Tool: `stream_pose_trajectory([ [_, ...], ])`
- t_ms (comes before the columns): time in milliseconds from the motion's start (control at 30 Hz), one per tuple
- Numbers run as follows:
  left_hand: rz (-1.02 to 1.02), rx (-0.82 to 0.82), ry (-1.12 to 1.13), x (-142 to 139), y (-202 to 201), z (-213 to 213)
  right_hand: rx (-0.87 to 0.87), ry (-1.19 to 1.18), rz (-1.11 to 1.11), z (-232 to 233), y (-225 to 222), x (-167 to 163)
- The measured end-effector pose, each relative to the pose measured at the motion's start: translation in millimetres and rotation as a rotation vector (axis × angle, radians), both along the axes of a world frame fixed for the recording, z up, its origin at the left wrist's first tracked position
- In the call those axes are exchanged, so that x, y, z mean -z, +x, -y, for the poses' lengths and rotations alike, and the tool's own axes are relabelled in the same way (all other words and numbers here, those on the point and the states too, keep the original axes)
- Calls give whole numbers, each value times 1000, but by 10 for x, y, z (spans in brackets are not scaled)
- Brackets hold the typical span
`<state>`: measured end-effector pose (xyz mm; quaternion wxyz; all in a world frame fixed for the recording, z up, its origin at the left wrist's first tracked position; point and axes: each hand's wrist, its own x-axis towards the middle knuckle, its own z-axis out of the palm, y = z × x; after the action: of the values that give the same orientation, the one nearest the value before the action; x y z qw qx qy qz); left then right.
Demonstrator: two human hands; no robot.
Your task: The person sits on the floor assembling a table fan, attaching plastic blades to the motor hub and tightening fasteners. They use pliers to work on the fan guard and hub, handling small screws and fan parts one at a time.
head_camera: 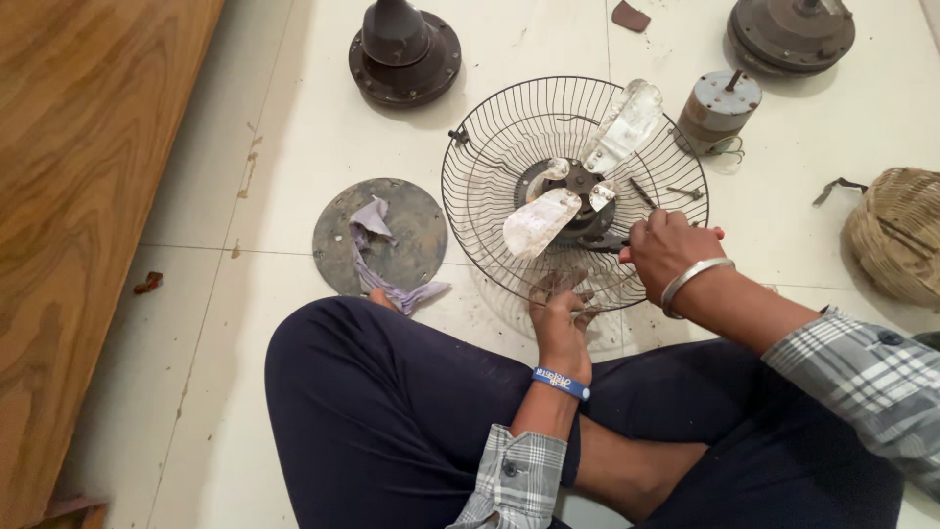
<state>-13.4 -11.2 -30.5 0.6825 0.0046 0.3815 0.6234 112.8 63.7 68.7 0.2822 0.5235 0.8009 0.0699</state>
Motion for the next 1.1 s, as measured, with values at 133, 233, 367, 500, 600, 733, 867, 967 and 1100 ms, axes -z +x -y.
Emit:
stream_pose_trajectory([
  [133, 0, 12, 3, 6, 6, -14, 222, -126, -96, -68, -36, -205],
  [233, 15, -4, -13, 25, 23, -22, 287, -172, -127, -67, -62, -305],
  [367, 22, -2, -18, 49, 47, -22, 351, -166, -182, -1, -98, -319],
  [500, 18, 8, -22, 54, 46, -28, 378, -146, -200, 8, -103, -291],
  [600, 21, -7, -20, 48, 48, -25, 363, -107, -217, -20, -93, -255],
  [733, 16, -5, -16, 53, 50, -25, 294, -86, -158, -46, -70, -144],
  [867, 3, 2, 10, 67, 50, -18, 205, -26, -178, -35, -5, -10],
  [967, 4, 1, -7, 69, 62, -28, 66, 59, -101, 16, 35, 58],
  [1100, -7, -8, -5, 62, 74, -21, 123, 26, -133, 29, 42, 58],
])
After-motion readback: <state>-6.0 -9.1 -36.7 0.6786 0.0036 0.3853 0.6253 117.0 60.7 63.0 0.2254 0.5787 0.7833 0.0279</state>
